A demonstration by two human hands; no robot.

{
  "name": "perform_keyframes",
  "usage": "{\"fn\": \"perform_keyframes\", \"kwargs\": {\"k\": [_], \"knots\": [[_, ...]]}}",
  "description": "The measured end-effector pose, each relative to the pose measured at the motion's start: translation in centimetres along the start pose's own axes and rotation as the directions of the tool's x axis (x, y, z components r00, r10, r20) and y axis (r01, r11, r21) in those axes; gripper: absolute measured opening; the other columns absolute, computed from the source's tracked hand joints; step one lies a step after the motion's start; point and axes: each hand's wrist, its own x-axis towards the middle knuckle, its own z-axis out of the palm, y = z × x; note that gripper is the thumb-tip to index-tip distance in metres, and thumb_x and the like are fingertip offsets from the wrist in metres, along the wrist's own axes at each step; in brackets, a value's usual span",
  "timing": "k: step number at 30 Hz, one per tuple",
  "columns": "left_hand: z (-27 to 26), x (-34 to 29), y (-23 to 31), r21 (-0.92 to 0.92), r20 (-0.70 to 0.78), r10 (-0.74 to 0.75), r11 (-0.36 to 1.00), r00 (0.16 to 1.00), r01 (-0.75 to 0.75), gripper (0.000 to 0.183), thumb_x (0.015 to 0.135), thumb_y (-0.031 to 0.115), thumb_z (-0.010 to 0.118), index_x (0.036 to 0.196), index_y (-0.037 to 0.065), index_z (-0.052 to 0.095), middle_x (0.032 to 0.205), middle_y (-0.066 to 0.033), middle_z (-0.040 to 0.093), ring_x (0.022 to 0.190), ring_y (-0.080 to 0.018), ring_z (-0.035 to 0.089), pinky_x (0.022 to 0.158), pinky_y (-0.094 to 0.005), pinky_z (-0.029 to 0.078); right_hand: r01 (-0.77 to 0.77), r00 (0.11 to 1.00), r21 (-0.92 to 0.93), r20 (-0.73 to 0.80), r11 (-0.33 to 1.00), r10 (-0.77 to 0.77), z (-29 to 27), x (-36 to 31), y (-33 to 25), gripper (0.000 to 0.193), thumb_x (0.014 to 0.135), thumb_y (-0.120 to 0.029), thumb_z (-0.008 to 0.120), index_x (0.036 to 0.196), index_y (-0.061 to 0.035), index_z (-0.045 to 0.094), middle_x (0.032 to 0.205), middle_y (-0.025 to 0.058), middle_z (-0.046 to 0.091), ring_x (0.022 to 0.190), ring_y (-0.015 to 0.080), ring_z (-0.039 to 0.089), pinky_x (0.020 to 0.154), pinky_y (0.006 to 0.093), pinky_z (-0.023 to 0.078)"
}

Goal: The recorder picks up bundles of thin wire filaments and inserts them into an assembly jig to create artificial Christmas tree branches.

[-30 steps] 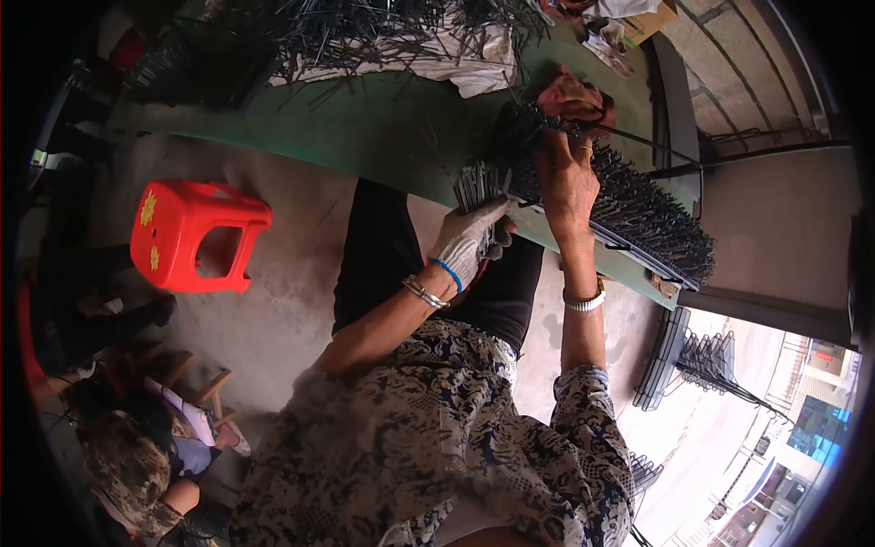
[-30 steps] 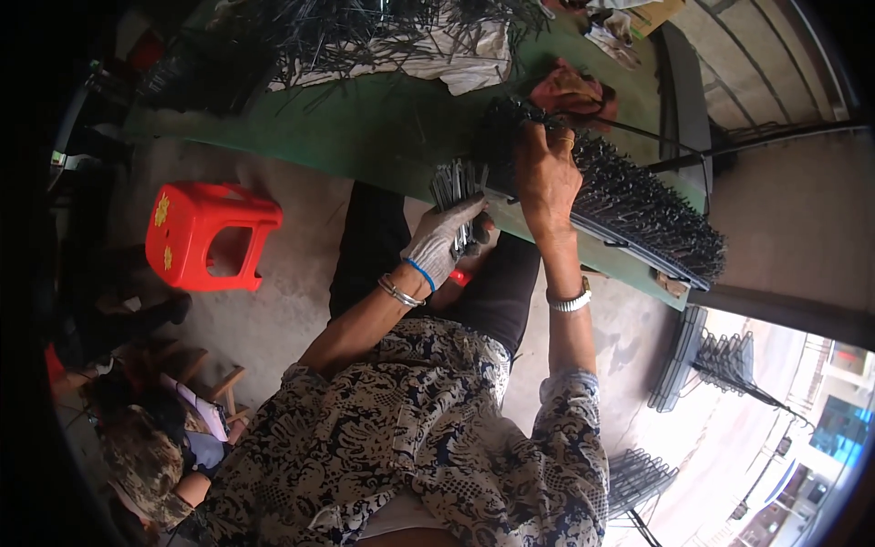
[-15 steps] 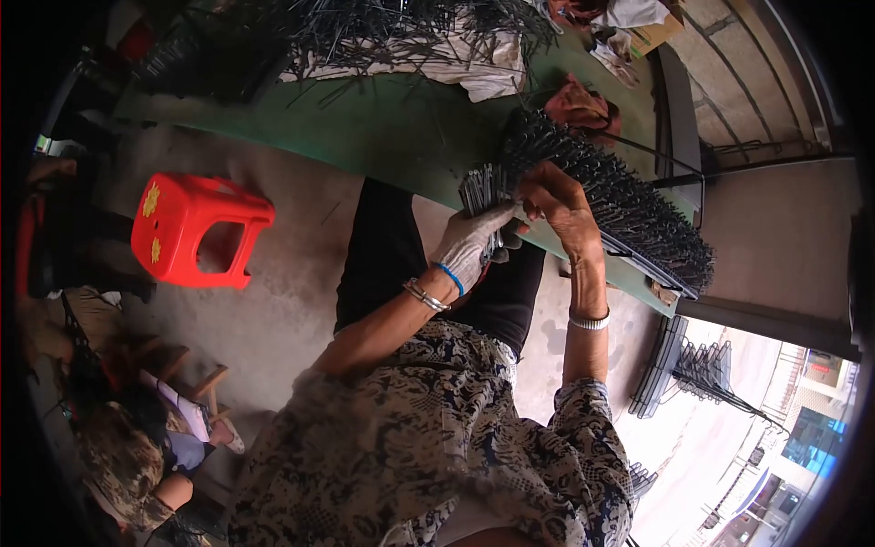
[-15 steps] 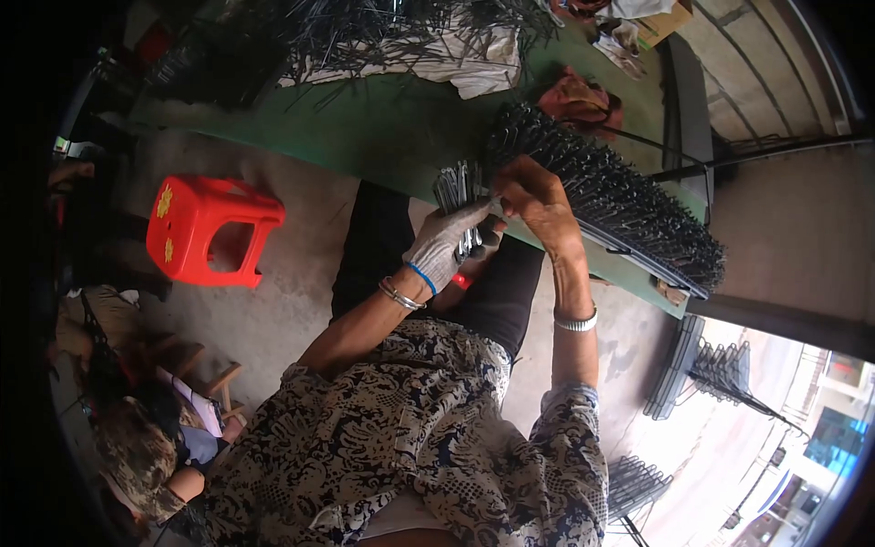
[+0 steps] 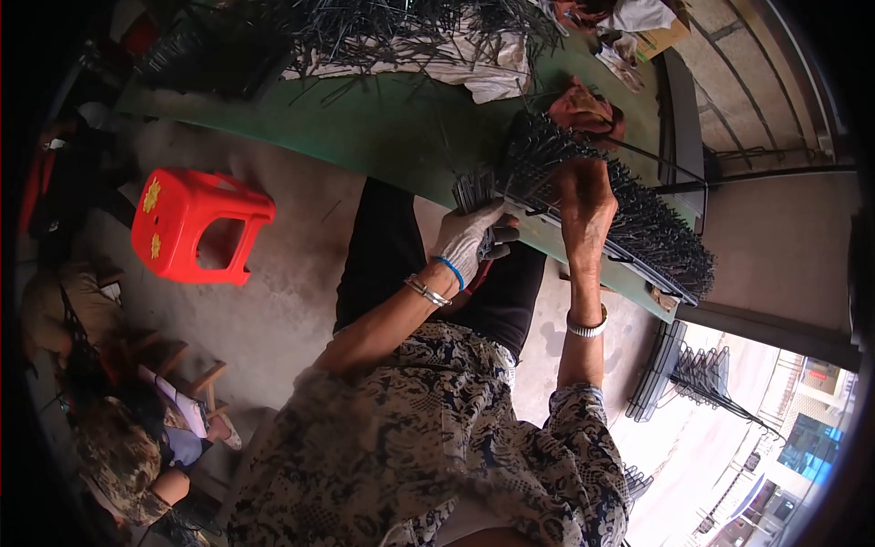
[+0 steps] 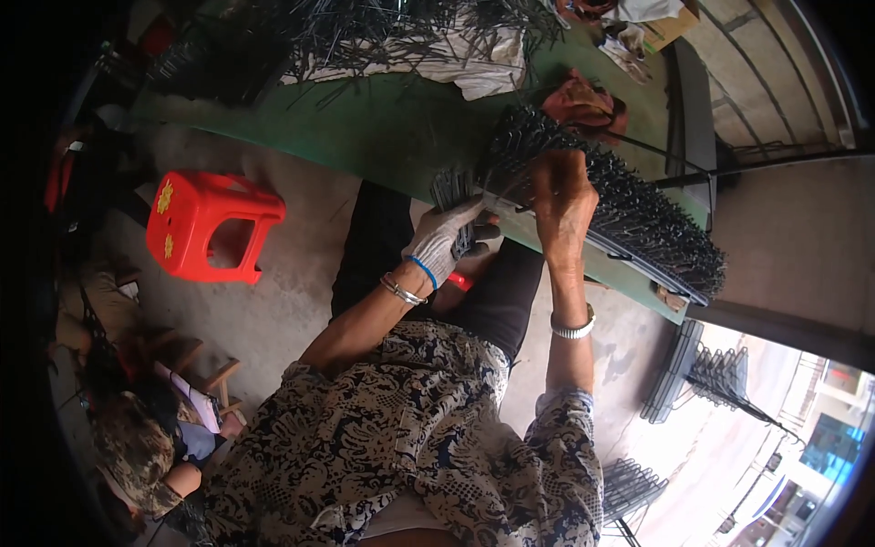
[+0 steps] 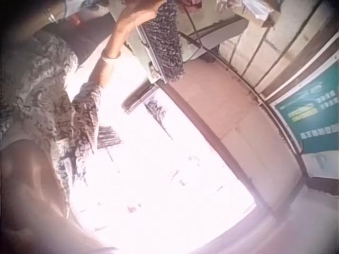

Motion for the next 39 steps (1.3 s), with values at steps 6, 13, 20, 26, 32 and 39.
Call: {"fn": "perform_keyframes", "kwargs": {"k": [6, 13, 20, 26, 32, 39], "knots": [[-0.6, 0.6, -1.1, -0.073, 0.016, -0.038, 0.997, 0.999, 0.039, 0.019, 0.091, 0.02, 0.066, 0.099, 0.003, 0.067, 0.082, -0.0095, 0.069, 0.068, -0.018, 0.068, 0.058, -0.0305, 0.058, 0.242, 0.911, -0.389, -0.224, 0.889, -0.347, 0.6, 2.5, 2.1, 0.005, 0.091, -0.006, 0.059, 0.096, -0.005, 0.059, 0.069, 0.0046, 0.06, 0.058, 0.0078, 0.055, 0.054, 0.0257, 0.046], [-0.6, 0.5, -1.3, -0.131, 0.022, -0.022, 0.991, 1.0, 0.025, 0.019, 0.092, 0.017, 0.065, 0.099, 0.0, 0.066, 0.083, -0.0108, 0.068, 0.068, -0.0191, 0.068, 0.06, -0.0321, 0.06, 0.252, 0.919, -0.386, -0.191, 0.887, -0.345, 1.0, 3.5, 2.5, 0.006, 0.091, -0.008, 0.06, 0.097, -0.0066, 0.06, 0.066, 0.0054, 0.059, 0.055, 0.0072, 0.054, 0.052, 0.0269, 0.046], [-0.6, 0.6, -1.4, -0.147, 0.025, -0.033, 0.988, 0.999, 0.036, 0.018, 0.091, 0.016, 0.065, 0.099, 0.0, 0.065, 0.083, -0.0109, 0.068, 0.067, -0.0192, 0.068, 0.061, -0.0334, 0.06, 0.376, 0.905, -0.609, 0.081, 0.698, -0.417, 1.4, 3.2, 2.2, 0.006, 0.089, -0.012, 0.061, 0.095, -0.0107, 0.061, 0.086, 0.0099, 0.06, 0.074, 0.0288, 0.062, 0.062, 0.0383, 0.049], [-0.3, 0.2, -1.6, -0.092, 0.049, 0.02, 0.996, 0.999, -0.016, 0.021, 0.092, 0.022, 0.064, 0.101, 0.004, 0.067, 0.079, -0.0069, 0.069, 0.061, -0.0157, 0.066, 0.054, -0.0274, 0.056, 0.369, 0.905, -0.616, 0.066, 0.696, -0.421, 1.7, 2.2, 1.1, 0.009, 0.088, -0.016, 0.063, 0.096, -0.0114, 0.063, 0.098, 0.0116, 0.06, 0.08, 0.0351, 0.062, 0.065, 0.0412, 0.051], [-0.2, -0.4, -1.1, -0.009, 0.092, 0.021, 1.0, 0.996, -0.02, 0.022, 0.092, 0.024, 0.064, 0.103, 0.006, 0.066, 0.083, -0.0066, 0.069, 0.065, -0.0144, 0.066, 0.055, -0.0268, 0.056, -0.024, 0.926, -0.124, 0.372, 0.992, 0.069, 0.4, -0.2, -0.3, 0.007, 0.088, -0.008, 0.06, 0.09, -0.0021, 0.064, 0.074, 0.0085, 0.064, 0.062, 0.0163, 0.06, 0.055, 0.0293, 0.046], [-0.4, 0.0, -1.2, -0.13, 0.051, 0.019, 0.991, 0.999, -0.013, 0.023, 0.091, 0.021, 0.066, 0.107, 0.005, 0.065, 0.086, -0.0091, 0.069, 0.071, -0.0181, 0.068, 0.059, -0.032, 0.059, 0.112, 0.992, -0.328, -0.012, 0.938, -0.122, 0.1, 1.1, -0.7, 0.005, 0.09, -0.007, 0.059, 0.092, -0.0025, 0.059, 0.076, 0.0063, 0.064, 0.062, 0.0091, 0.055, 0.057, 0.0263, 0.045]]}}
